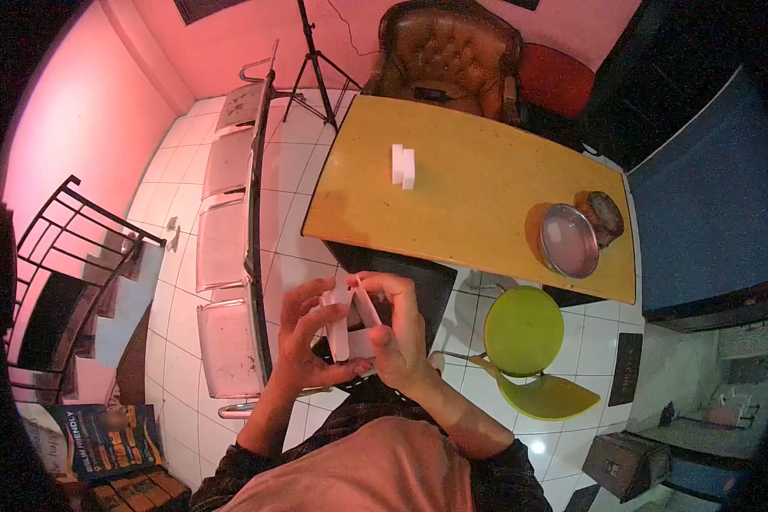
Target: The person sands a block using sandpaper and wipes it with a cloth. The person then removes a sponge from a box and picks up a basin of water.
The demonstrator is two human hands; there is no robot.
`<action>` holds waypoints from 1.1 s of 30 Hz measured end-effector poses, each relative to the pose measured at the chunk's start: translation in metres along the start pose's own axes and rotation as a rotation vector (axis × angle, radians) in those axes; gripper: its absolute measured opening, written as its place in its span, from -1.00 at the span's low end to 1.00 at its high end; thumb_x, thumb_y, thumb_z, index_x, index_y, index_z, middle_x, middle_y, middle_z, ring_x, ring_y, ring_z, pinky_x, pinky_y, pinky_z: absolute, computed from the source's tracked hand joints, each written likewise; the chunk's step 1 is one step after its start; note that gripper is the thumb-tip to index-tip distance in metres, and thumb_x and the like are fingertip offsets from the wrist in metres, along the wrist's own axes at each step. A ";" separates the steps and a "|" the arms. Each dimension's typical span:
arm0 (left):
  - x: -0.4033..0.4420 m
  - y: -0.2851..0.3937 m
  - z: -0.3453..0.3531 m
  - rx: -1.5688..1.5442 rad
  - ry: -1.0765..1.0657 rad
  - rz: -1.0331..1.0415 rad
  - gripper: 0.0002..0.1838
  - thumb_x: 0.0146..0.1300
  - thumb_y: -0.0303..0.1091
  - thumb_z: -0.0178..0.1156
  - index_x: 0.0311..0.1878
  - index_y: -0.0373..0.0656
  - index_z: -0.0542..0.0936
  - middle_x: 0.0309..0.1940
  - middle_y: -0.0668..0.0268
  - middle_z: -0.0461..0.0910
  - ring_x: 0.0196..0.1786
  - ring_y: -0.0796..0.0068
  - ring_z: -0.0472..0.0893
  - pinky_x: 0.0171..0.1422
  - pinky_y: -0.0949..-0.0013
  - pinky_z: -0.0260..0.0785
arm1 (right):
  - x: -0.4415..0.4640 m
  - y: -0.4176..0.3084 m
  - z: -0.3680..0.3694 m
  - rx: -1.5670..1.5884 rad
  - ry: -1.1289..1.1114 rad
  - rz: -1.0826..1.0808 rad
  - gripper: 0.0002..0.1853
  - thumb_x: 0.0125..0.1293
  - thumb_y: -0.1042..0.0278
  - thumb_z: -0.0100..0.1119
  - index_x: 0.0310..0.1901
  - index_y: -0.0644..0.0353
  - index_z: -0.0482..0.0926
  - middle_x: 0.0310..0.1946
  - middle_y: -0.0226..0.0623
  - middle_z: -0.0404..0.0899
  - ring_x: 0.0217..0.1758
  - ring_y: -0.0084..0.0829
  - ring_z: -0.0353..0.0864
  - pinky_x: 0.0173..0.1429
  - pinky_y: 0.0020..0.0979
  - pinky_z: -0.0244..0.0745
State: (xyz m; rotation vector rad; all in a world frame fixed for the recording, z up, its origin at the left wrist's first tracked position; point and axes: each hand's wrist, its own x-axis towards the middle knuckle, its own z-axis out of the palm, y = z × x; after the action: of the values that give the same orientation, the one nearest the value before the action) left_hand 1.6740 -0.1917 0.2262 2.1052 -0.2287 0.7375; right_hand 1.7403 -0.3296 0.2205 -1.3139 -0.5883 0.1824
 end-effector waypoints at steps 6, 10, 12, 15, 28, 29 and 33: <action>0.007 0.006 -0.001 0.080 -0.071 0.046 -0.25 -0.26 0.08 0.53 0.04 -0.06 0.55 0.20 0.06 0.35 0.15 0.02 0.44 0.14 0.10 0.38 | 0.001 0.008 -0.005 -0.092 -0.052 -0.089 -0.05 0.16 -0.60 -0.27 0.09 0.32 0.31 0.06 -0.04 0.39 0.09 -0.27 0.45 0.19 -0.27 0.35; 0.002 0.004 0.006 0.102 -0.113 0.002 -0.23 -0.20 0.17 0.47 0.08 -0.05 0.54 0.26 0.09 0.31 0.17 0.02 0.43 0.14 0.09 0.38 | 0.000 0.008 -0.004 -0.123 -0.015 -0.076 -0.03 0.16 -0.61 -0.29 0.10 0.33 0.34 0.05 -0.03 0.40 0.09 -0.24 0.46 0.17 -0.28 0.35; 0.001 0.002 0.008 0.111 -0.086 0.015 -0.23 -0.23 0.16 0.49 0.06 -0.07 0.54 0.25 0.07 0.31 0.15 0.02 0.45 0.12 0.09 0.41 | 0.000 0.007 -0.004 -0.130 -0.018 -0.082 -0.06 0.19 -0.59 -0.30 0.09 0.33 0.36 0.03 -0.05 0.40 0.04 -0.26 0.48 0.14 -0.29 0.37; -0.005 -0.002 0.013 0.103 -0.010 0.013 -0.22 -0.29 0.14 0.53 0.00 -0.10 0.54 0.23 0.03 0.32 0.12 0.02 0.47 0.08 0.10 0.45 | 0.001 0.003 -0.005 -0.128 0.000 -0.064 -0.10 0.22 -0.55 -0.26 0.05 0.34 0.37 -0.03 -0.13 0.37 -0.04 -0.36 0.47 0.09 -0.32 0.39; -0.007 -0.011 0.017 0.238 0.129 -0.019 -0.11 -0.39 0.16 0.57 0.03 -0.14 0.48 0.20 -0.03 0.32 0.18 0.01 0.44 0.16 0.07 0.40 | 0.001 0.000 -0.008 -0.213 -0.039 0.045 -0.60 0.38 0.06 0.09 -0.03 0.29 0.54 -0.13 -0.15 0.59 -0.13 -0.38 0.60 -0.03 -0.43 0.47; -0.006 -0.011 0.016 0.182 0.105 -0.027 -0.08 -0.34 0.20 0.53 0.08 -0.15 0.45 0.22 -0.04 0.30 0.19 0.02 0.43 0.19 0.08 0.38 | 0.001 0.000 -0.009 -0.221 -0.016 0.074 -0.64 0.40 0.12 0.07 -0.05 0.29 0.55 -0.16 -0.18 0.61 -0.14 -0.41 0.61 -0.04 -0.44 0.47; -0.005 -0.008 0.021 -0.455 0.211 -0.279 -0.09 -0.04 0.30 0.32 0.22 -0.19 0.32 0.27 -0.03 0.28 0.24 0.12 0.41 0.27 0.11 0.29 | 0.011 -0.004 -0.018 -0.090 0.091 0.197 -0.70 0.45 0.20 0.01 -0.13 0.28 0.60 -0.26 -0.28 0.66 -0.18 -0.51 0.60 -0.06 -0.47 0.47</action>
State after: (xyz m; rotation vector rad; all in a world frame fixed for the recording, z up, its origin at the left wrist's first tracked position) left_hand 1.6822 -0.2042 0.2087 1.5754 0.0160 0.6603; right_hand 1.7577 -0.3406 0.2251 -1.4598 -0.3935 0.2584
